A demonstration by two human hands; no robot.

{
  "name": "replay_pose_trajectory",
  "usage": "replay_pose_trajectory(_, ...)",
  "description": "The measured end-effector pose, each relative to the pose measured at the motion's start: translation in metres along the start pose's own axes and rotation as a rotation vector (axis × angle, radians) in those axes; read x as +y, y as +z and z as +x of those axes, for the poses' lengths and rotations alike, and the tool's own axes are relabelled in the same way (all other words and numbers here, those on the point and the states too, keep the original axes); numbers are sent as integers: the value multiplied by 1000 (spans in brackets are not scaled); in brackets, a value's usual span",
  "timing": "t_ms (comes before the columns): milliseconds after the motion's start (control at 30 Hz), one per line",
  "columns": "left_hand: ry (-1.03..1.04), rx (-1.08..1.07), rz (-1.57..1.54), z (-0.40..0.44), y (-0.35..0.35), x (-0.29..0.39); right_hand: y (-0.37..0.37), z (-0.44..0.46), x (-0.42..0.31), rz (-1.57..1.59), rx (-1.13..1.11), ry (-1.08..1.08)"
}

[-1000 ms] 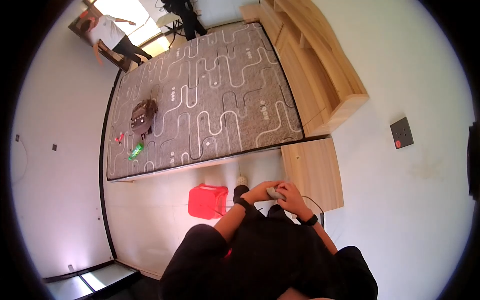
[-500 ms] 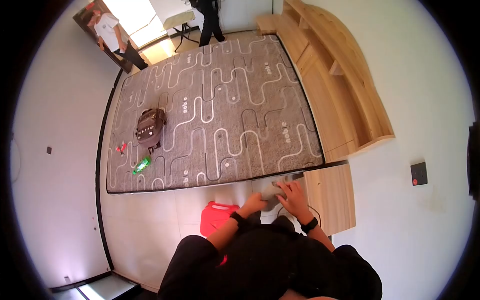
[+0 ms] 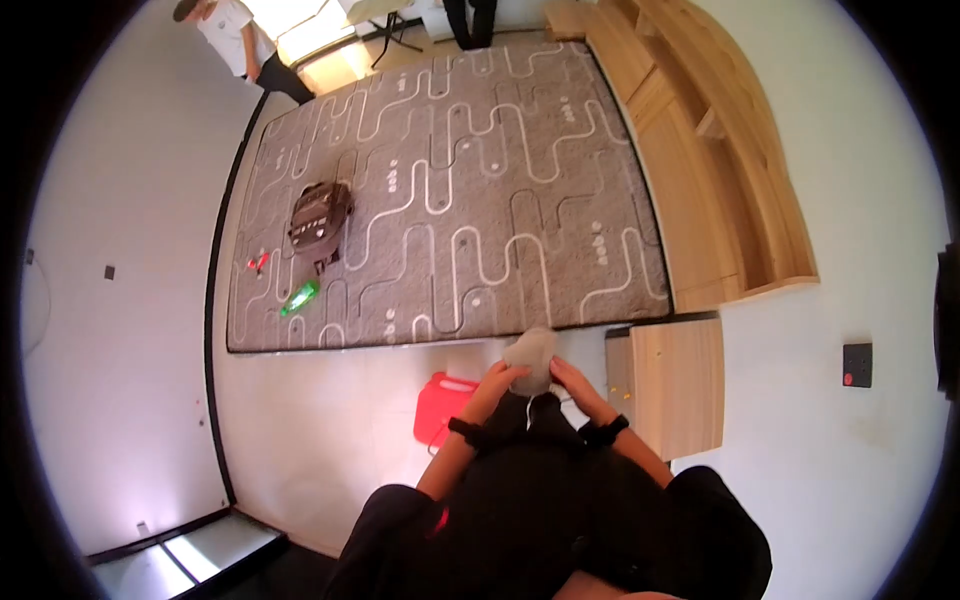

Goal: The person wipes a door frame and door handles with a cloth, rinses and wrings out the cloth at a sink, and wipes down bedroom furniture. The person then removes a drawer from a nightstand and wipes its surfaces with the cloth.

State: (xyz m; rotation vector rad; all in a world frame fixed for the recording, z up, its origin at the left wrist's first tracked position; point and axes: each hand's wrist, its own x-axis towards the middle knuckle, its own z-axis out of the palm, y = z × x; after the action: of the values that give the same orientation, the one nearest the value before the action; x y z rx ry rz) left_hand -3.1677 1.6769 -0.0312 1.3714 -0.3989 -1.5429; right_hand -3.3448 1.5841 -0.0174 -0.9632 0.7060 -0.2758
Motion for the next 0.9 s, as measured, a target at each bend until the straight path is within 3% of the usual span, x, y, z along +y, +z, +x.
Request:
replay_pose_trajectory(200,100,-42,34,5,-37,16,33,35,-15,-109,-30,-61)
replay_pose_trajectory(367,176,-5,-13,42,-72,54,74,109,-32,-155,413,-206)
replay_pose_trajectory(433,292,-81,73,44,-82,85,71,132,-36,-217,413,-175)
replay_pose_trajectory(467,278,-90,77,56,-100,82,71,146,-40,-281,395,-178)
replay_pose_trajectory(533,-23,-97,472,98,-140,74,57,182,-19,-235,411,-99)
replay_pose_trajectory(600,-26,-122,505,119,-166,73,46,213,13,-211,432,13)
replay_pose_trajectory(667,-5,-148,588,142,-181,67,36,235,33,-666,486,152)
replay_pose_trajectory(700,-16,-161,570,158,-190,57,40,239,19,-675,494,174)
replay_pose_trajectory(800,-29,-188,721,190,-217,44,58,258,-22,-829,353,132)
replay_pose_trajectory(867,80,-129,641,191,-217,86,41,277,-6,-1153,130,-336)
replay_pose_trajectory(900,60,-131,636,197,-219,91,42,278,-10,-1145,124,-318)
